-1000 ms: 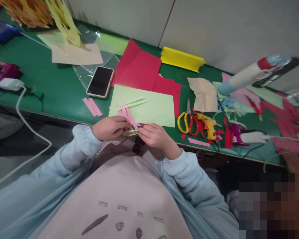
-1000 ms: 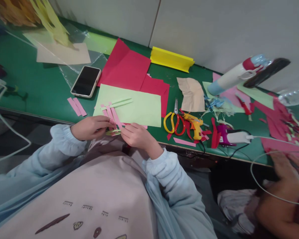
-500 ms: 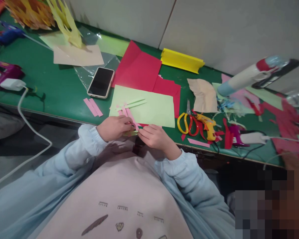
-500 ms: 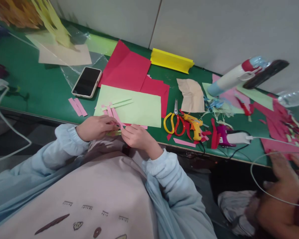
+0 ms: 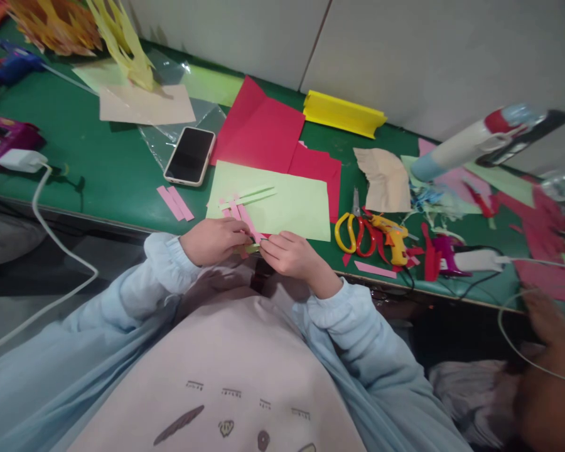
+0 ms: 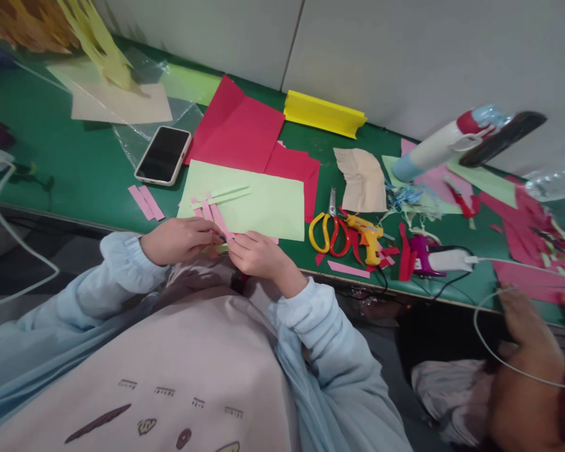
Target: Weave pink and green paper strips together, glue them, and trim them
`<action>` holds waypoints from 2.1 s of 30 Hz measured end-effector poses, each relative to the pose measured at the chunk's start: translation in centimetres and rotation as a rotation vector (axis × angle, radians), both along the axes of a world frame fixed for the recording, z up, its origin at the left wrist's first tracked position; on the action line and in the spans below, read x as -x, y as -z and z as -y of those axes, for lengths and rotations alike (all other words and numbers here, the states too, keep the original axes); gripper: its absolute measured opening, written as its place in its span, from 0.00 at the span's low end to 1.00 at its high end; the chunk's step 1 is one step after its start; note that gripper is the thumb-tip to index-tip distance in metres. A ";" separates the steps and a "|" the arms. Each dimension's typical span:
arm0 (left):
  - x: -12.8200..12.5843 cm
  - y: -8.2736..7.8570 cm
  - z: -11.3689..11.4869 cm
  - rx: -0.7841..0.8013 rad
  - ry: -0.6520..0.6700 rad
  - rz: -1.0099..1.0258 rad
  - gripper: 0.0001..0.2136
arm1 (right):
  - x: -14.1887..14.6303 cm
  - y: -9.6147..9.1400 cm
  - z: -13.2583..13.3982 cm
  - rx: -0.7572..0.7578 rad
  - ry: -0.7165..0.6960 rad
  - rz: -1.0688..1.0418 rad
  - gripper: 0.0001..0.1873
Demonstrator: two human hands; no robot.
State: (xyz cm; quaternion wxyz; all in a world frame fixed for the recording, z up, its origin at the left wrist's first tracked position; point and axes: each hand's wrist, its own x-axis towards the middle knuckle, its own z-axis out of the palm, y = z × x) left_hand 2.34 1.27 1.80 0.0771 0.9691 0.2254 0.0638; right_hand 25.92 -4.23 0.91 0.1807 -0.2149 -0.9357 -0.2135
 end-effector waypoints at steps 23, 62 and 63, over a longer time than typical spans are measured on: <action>1.0 0.0 0.6 0.056 -0.026 0.161 0.26 | -0.5 0.4 0.4 0.130 0.011 -0.017 0.10; -0.8 2.3 -3.4 -0.118 -0.528 0.281 0.20 | -0.3 1.2 1.0 0.093 0.127 -0.136 0.10; -0.9 2.3 -3.4 -0.111 -0.533 0.273 0.19 | -0.3 1.2 1.0 0.094 0.130 -0.139 0.10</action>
